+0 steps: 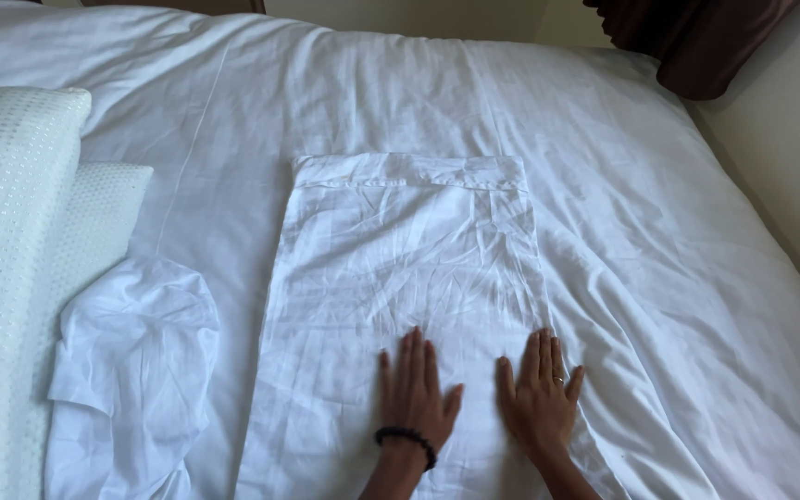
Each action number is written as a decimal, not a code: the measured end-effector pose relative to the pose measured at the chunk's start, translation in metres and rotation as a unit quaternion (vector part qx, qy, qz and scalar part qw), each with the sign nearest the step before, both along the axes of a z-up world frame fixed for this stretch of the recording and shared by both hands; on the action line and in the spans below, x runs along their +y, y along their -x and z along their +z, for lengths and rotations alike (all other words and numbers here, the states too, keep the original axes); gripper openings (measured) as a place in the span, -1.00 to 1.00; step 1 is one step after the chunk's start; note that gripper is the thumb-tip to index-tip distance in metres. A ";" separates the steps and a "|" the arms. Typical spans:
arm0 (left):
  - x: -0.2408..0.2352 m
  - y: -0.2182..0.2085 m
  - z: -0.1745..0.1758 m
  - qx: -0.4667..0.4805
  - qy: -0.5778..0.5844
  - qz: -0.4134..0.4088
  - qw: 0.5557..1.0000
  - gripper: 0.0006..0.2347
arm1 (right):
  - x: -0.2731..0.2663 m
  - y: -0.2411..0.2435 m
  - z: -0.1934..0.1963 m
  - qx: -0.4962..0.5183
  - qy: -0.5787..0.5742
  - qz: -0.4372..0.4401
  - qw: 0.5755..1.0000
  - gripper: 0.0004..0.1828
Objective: Smoothing out a white pillowcase on a hotel bed.
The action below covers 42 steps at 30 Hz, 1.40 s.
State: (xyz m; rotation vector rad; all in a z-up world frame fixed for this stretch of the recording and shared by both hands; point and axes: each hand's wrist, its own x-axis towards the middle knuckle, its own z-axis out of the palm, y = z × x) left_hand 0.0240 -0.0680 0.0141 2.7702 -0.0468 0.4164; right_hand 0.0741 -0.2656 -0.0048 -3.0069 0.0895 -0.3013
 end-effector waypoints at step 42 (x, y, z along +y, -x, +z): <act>0.160 0.062 -0.036 -0.078 -0.096 0.243 0.962 -0.22 | 0.038 0.003 0.020 -0.143 0.056 0.230 0.961 -0.14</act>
